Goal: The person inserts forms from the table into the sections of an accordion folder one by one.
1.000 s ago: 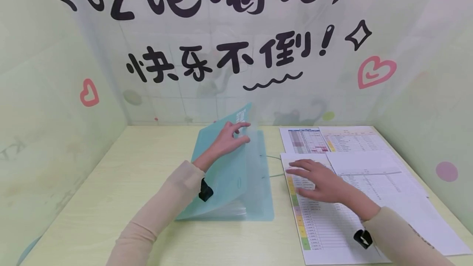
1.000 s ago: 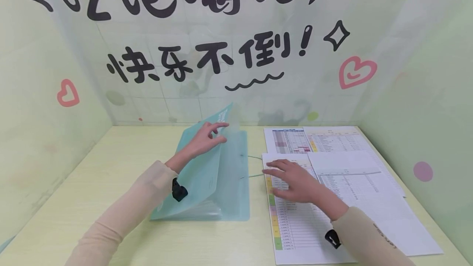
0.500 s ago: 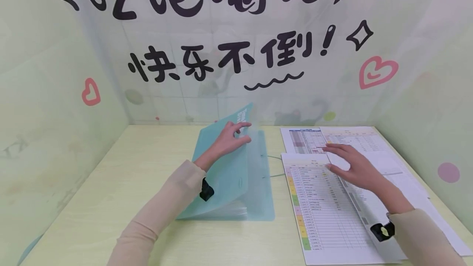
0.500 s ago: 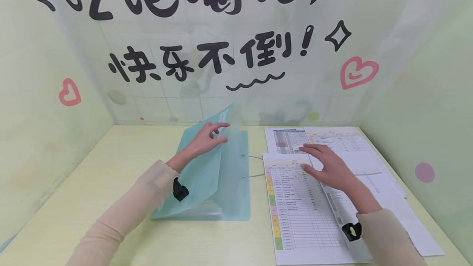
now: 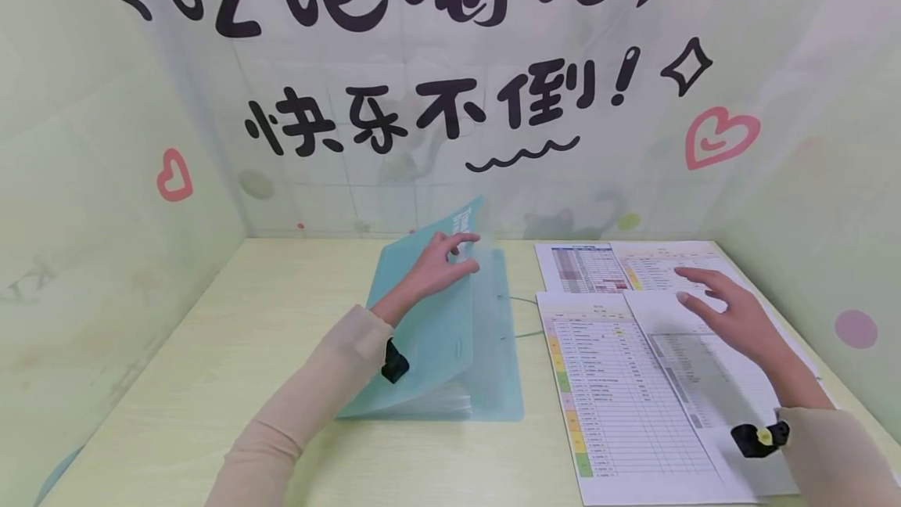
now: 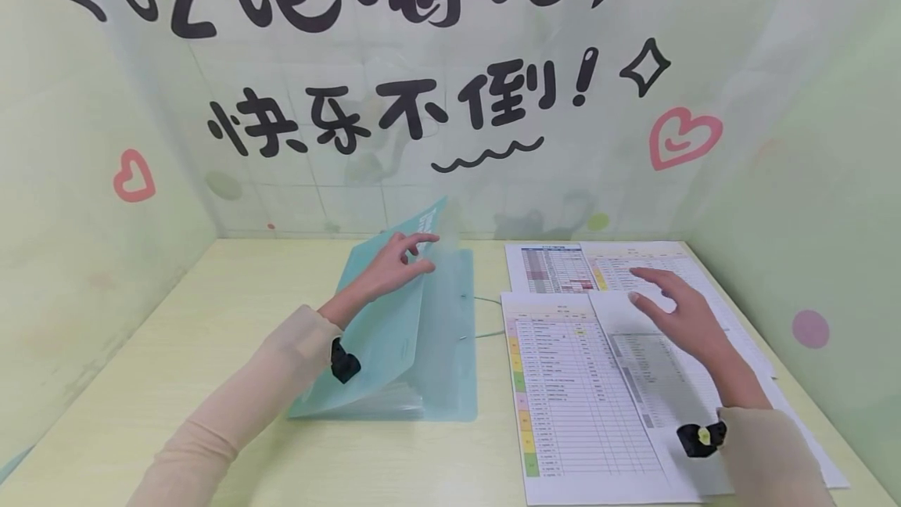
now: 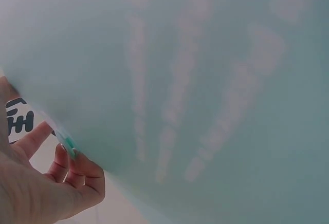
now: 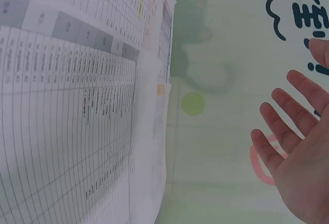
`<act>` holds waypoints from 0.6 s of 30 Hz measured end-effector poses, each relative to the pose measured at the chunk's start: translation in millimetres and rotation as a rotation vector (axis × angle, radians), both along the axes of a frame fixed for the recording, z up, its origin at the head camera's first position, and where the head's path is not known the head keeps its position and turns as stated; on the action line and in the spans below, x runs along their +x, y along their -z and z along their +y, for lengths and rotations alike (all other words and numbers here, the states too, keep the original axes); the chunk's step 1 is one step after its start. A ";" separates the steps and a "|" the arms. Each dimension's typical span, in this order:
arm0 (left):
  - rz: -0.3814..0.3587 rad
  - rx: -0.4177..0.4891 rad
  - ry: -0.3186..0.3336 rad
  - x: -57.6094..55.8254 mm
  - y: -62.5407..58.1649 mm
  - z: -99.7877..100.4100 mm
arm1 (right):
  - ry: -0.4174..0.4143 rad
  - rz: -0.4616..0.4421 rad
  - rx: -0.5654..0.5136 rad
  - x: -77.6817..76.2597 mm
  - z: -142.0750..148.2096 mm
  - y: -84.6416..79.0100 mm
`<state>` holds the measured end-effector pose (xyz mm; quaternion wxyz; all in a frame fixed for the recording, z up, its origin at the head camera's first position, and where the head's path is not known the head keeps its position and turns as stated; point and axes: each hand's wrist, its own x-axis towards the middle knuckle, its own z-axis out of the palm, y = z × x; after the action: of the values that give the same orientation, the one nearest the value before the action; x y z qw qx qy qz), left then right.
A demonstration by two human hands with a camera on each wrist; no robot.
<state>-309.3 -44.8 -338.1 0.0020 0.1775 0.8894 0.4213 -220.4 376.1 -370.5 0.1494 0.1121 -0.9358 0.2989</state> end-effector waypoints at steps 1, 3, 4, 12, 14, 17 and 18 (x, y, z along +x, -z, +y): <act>0.000 0.000 -0.001 0.0 0.1 0.0 | 0.027 -0.007 -0.018 -2.2 7.6 4.4; -0.001 0.000 -0.001 0.1 0.2 0.3 | 0.051 -0.034 -0.065 -5.2 21.9 9.5; -0.001 0.000 -0.001 0.2 0.3 0.5 | 0.047 -0.052 -0.086 -6.2 29.3 10.8; -0.003 -0.010 0.001 0.4 0.1 1.0 | 0.092 -0.105 -0.295 -27.0 111.3 61.1; -0.007 -0.009 -0.002 0.3 0.0 1.0 | 0.066 -0.120 -0.347 -28.0 126.1 68.2; -0.010 -0.010 -0.005 0.3 -0.1 0.9 | 0.046 -0.152 -0.440 -23.4 139.8 72.5; -0.010 -0.010 -0.005 0.2 0.0 0.9 | 0.047 -0.159 -0.451 -20.5 142.5 72.5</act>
<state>-309.2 -43.9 -338.1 0.0065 0.1732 0.8919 0.4176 -240.9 518.6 -443.0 0.1034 0.0302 -0.8565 0.5048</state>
